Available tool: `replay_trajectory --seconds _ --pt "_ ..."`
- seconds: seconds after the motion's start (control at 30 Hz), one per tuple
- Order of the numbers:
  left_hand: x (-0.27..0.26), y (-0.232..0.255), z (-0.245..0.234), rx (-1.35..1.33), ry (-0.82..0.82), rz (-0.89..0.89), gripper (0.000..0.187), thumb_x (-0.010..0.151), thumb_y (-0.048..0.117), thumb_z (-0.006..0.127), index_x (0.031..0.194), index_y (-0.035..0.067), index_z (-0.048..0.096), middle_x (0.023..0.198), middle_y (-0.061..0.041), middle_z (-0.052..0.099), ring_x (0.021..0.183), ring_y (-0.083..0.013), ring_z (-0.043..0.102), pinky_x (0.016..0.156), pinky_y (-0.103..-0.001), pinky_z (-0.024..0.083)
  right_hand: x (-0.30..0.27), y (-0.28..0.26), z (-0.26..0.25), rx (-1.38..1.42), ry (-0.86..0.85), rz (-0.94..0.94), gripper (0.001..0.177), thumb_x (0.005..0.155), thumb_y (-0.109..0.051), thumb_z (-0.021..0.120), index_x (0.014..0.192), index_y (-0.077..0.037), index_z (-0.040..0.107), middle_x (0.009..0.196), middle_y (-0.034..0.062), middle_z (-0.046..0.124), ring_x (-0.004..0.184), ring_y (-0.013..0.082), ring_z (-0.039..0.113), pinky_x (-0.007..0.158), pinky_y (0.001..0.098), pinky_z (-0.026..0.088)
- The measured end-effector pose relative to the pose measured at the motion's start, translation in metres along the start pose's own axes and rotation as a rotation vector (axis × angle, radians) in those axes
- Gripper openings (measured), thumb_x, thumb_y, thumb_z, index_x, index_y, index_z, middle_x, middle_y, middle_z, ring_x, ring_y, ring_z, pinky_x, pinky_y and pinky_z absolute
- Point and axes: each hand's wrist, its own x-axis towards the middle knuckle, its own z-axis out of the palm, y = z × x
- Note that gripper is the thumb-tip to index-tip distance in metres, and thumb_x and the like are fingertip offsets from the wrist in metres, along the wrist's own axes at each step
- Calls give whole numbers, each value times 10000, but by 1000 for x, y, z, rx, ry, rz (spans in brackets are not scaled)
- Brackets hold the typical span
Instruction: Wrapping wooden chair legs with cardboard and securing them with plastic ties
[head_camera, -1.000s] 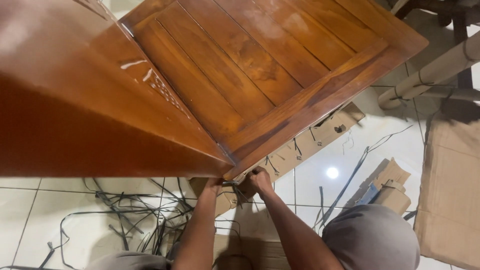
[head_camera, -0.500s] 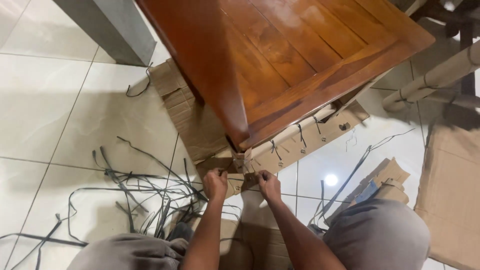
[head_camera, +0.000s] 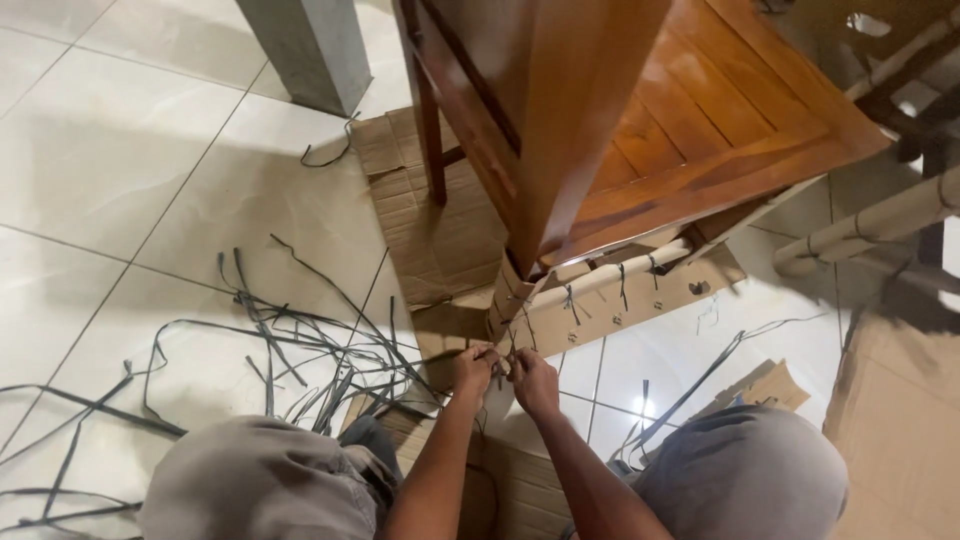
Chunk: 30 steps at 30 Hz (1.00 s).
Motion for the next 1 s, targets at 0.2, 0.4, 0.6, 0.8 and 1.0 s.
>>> replay_trajectory --seconds 0.2,0.4,0.6,0.8,1.0 --pt "-6 -4 -1 -225 -113 -191 424 845 275 901 1146 46 711 1080 -124 688 1039 -209 618 899 -389 463 -13 -11 -6 -53 -22 -32 186 973 -294 608 954 -157 733 776 120 760 916 412 729 867 533 546" --pt "-10 1 2 -161 -214 -198 462 904 328 863 1224 30 714 1190 -188 665 1094 -275 637 889 -419 476 -21 -16 -8 -32 -58 -20 168 971 -263 585 960 -197 739 736 24 781 869 327 755 839 475 566" --pt "3 -18 5 -162 -129 -92 350 843 269 899 1064 29 770 985 -131 732 887 -196 668 793 -366 513 -21 -18 -8 -46 -101 -10 182 966 -293 613 975 -182 757 794 17 804 890 292 771 855 464 579" --pt "4 -20 -4 44 -56 36 202 794 211 865 948 85 825 851 -132 771 783 -218 720 716 -392 567 -10 0 3 19 85 35 206 942 -291 640 1039 -150 754 987 168 777 942 408 742 894 533 568" --pt "-7 -8 -4 258 -29 74 203 861 278 762 1027 194 841 1035 -101 799 1051 -313 734 895 -417 571 4 -11 8 154 84 79 313 985 -440 632 1142 -195 746 1107 133 749 1041 363 732 972 483 564"
